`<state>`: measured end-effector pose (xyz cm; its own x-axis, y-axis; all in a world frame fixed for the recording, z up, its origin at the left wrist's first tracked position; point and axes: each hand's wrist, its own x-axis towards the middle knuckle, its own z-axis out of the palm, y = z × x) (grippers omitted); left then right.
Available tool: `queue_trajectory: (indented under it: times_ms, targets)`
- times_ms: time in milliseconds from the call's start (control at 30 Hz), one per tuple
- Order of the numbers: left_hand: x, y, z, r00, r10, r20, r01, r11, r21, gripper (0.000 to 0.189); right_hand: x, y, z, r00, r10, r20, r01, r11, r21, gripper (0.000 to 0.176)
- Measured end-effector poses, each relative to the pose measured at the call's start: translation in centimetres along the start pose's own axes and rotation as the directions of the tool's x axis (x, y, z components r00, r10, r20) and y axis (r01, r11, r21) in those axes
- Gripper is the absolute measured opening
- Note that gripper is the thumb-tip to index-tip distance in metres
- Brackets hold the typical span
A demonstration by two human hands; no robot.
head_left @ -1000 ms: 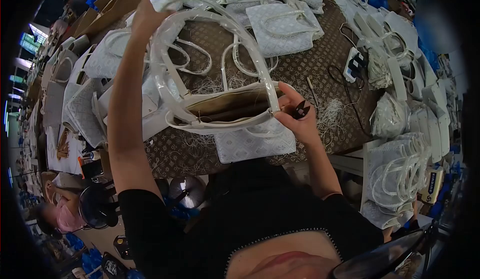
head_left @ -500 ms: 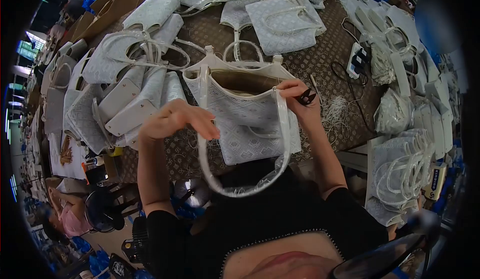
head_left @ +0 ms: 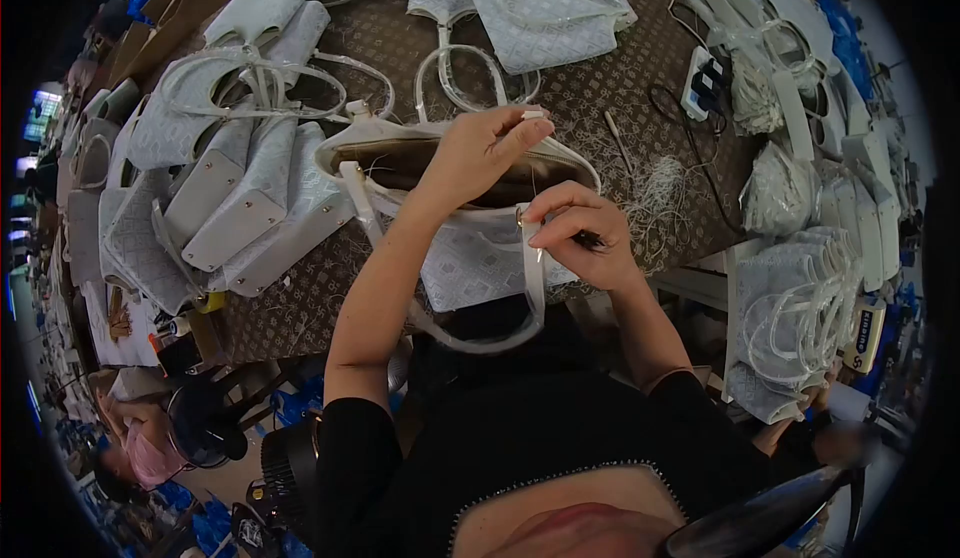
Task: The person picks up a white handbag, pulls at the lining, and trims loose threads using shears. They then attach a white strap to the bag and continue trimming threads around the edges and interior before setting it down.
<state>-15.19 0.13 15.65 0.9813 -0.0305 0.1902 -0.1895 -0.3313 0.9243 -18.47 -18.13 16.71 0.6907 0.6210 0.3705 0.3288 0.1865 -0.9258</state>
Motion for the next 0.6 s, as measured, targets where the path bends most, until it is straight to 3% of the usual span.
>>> queue_trajectory:
  times_ms: [33,67,100,133,200,267,333,367,400,433,567,600]
  targets:
    - [0.0,-0.2,-0.3,0.996,-0.047,0.071,0.048,0.999,-0.017,0.047,-0.4,-0.5,-0.1,1.000,0.014,-0.008,-0.014,1.000,0.000,0.022]
    - [0.0,-0.4,-0.4,0.986,-0.091,0.138,0.096,0.995,-0.028,0.049,-0.8,-1.3,-0.1,0.992,0.125,0.003,-0.125,0.990,0.065,0.021]
    - [-0.1,0.0,0.2,0.995,-0.085,0.056,0.093,0.983,-0.159,0.048,-1.1,-1.7,-0.2,0.973,0.231,0.024,-0.232,0.964,0.130,0.023]
    - [-0.3,0.3,0.0,0.994,-0.093,0.056,0.101,0.982,-0.162,0.048,-1.3,-1.6,-0.2,0.971,0.239,0.026,-0.240,0.961,0.133,0.023]
    - [-0.4,1.5,-1.1,0.898,-0.385,0.213,0.432,0.863,-0.263,0.044,-1.4,-1.3,-0.3,0.982,0.119,-0.145,-0.076,0.960,0.270,0.032]
    - [-0.7,2.7,-1.5,0.855,-0.455,0.247,0.515,0.802,-0.302,0.040,-1.6,-1.4,-0.9,0.988,0.128,-0.083,-0.112,0.978,0.179,0.038]
    - [-1.3,2.8,-1.2,0.806,-0.516,0.289,0.590,0.732,-0.339,0.037,-1.9,-1.8,-0.3,0.896,0.328,-0.300,-0.298,0.944,0.142,0.029]
    - [-1.7,2.5,-0.7,0.792,-0.514,0.329,0.611,0.675,-0.413,0.037,-1.8,-1.7,-0.7,0.895,0.334,-0.296,-0.305,0.942,0.140,0.029]
    - [-1.9,2.3,-0.4,0.778,-0.508,0.371,0.628,0.610,-0.482,0.036,-1.7,-1.5,-1.2,0.934,0.230,-0.273,-0.278,0.948,-0.155,0.023]
    - [-2.1,2.1,-0.3,0.775,-0.510,0.373,0.632,0.602,-0.488,0.036,-1.7,-1.4,-1.5,0.966,0.137,-0.217,-0.222,0.873,-0.434,0.017]
    - [-2.7,2.2,0.1,0.756,-0.514,0.405,0.654,0.607,-0.452,0.034,-1.4,-2.7,-0.5,0.946,0.242,-0.216,-0.316,0.835,-0.450,0.013]
    - [-2.7,2.3,0.2,0.757,-0.520,0.395,0.653,0.595,-0.469,0.033,-1.6,-2.7,-0.2,0.893,0.342,-0.291,-0.432,0.834,-0.345,0.016]
